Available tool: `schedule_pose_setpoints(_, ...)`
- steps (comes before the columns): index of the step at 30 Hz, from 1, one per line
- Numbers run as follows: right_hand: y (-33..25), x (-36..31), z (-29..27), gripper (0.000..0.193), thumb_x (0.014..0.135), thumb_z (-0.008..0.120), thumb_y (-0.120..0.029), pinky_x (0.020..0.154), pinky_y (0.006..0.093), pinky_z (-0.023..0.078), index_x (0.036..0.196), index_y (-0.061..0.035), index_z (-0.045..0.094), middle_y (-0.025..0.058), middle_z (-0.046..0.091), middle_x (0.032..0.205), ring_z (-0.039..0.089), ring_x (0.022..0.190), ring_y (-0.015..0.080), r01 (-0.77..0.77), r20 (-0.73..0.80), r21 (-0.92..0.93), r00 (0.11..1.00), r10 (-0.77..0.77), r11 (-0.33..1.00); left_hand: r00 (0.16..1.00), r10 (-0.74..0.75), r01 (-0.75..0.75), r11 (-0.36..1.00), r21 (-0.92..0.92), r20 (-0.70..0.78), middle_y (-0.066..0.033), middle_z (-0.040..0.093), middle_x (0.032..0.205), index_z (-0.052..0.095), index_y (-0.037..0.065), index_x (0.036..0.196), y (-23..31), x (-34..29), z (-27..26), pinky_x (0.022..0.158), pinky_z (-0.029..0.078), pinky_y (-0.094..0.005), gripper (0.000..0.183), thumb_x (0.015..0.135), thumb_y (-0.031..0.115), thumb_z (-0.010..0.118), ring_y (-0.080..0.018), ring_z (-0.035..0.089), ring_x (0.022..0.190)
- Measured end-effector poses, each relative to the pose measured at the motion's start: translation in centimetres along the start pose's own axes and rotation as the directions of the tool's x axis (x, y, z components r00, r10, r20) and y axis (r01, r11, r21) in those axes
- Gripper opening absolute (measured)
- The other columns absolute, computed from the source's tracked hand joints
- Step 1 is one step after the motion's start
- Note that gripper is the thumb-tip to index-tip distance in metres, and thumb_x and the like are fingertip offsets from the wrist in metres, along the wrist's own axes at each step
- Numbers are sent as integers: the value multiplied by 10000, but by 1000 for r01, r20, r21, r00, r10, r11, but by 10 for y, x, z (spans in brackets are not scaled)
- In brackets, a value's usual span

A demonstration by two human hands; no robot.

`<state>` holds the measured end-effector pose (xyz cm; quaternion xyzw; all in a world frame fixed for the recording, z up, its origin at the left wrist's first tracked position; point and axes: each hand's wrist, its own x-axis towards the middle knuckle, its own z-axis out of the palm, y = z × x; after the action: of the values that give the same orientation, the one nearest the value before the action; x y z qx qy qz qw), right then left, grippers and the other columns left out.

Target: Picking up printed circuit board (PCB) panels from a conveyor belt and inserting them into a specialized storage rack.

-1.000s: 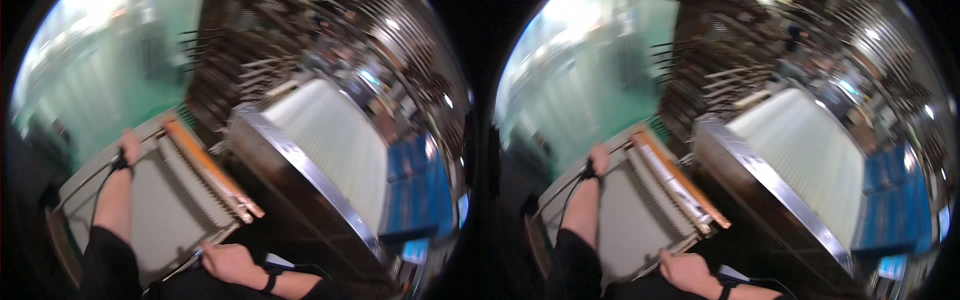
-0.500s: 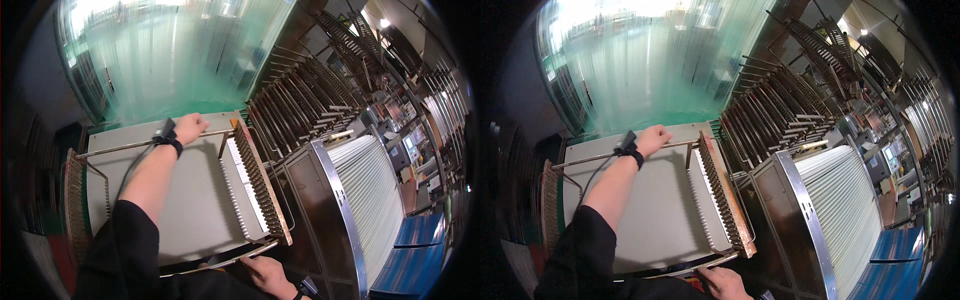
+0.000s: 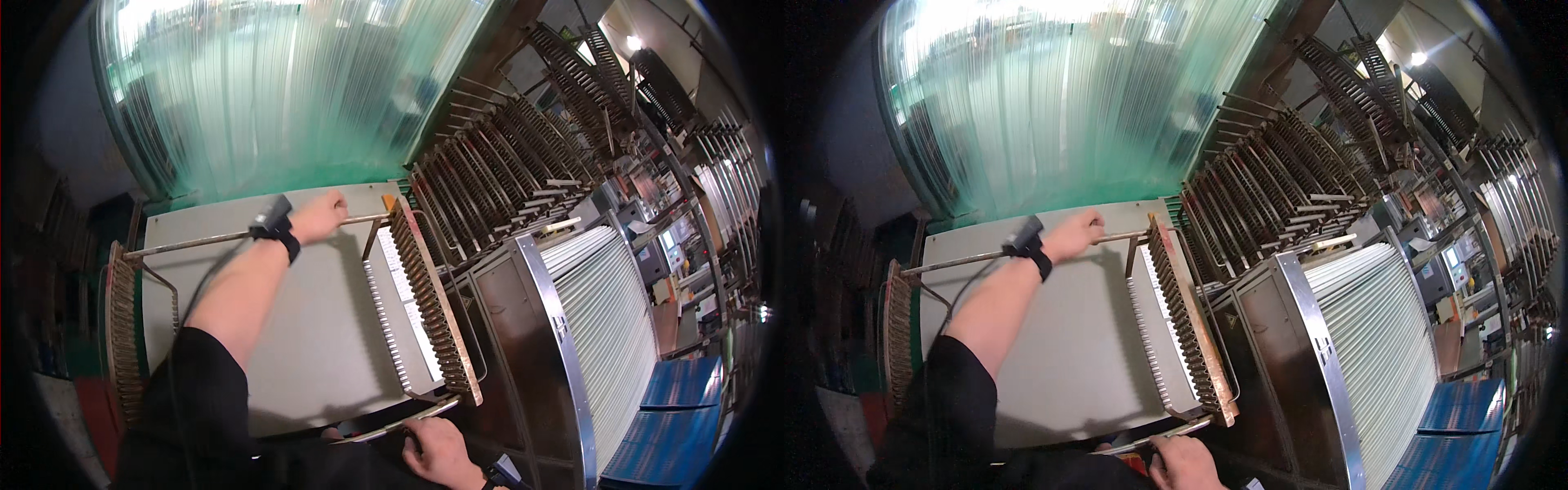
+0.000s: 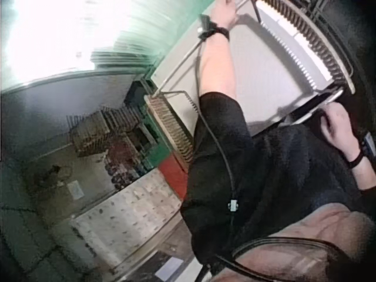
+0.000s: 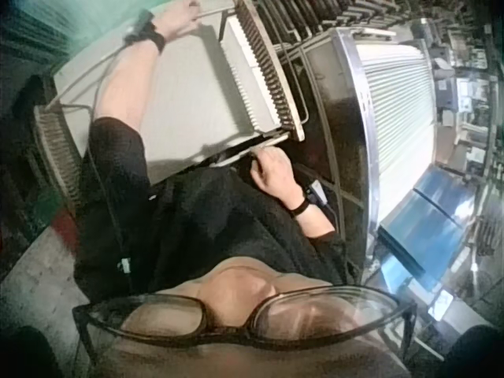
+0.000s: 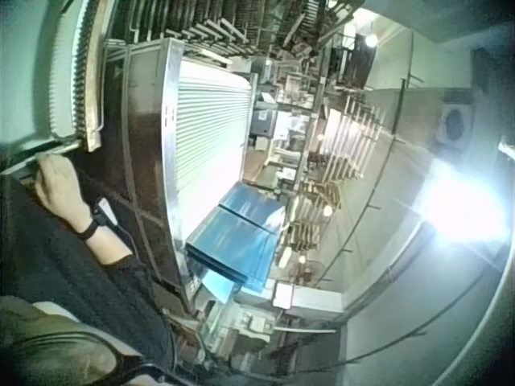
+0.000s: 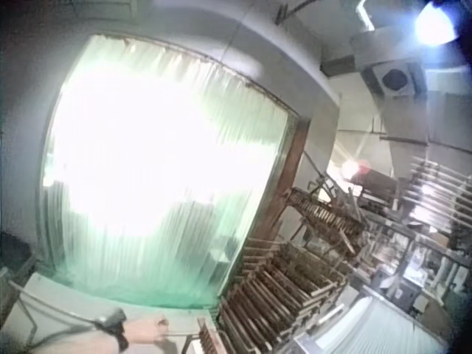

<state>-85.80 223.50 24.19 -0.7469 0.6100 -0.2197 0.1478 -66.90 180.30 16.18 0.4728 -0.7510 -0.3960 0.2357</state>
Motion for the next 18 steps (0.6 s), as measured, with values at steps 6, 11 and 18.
schedule_pose_setpoints(6,9,5,-15,266,793,624,45,817,436,514,1052,-10,643,166,619,982,620,944,364,24,114,175,993,-44,984,995,-96,97,995,-35,40,-95,683,880,679,33,1011,18,2,-17,734,492,-352,312,939,336,658,-177,605,789)
schedule_pose_setpoints(11,10,68,-53,477,758,677,-24,826,402,544,1230,-88,653,141,632,1032,643,961,329,250,295,246,901,-318,937,955,-194,218,972,89,-223,-122,666,872,655,23,976,26,-27,-24,786,504,-384,352,924,369,695,-226,637,860)
schedule_pose_setpoints(18,122,140,-54,478,929,652,-81,896,346,505,1371,11,496,114,582,1231,580,1089,229,-101,-99,351,985,144,931,885,249,-129,943,307,-393,-143,499,1438,482,46,1435,-35,-187,-184,1153,319,-371,466,1011,219,570,-265,442,1365)
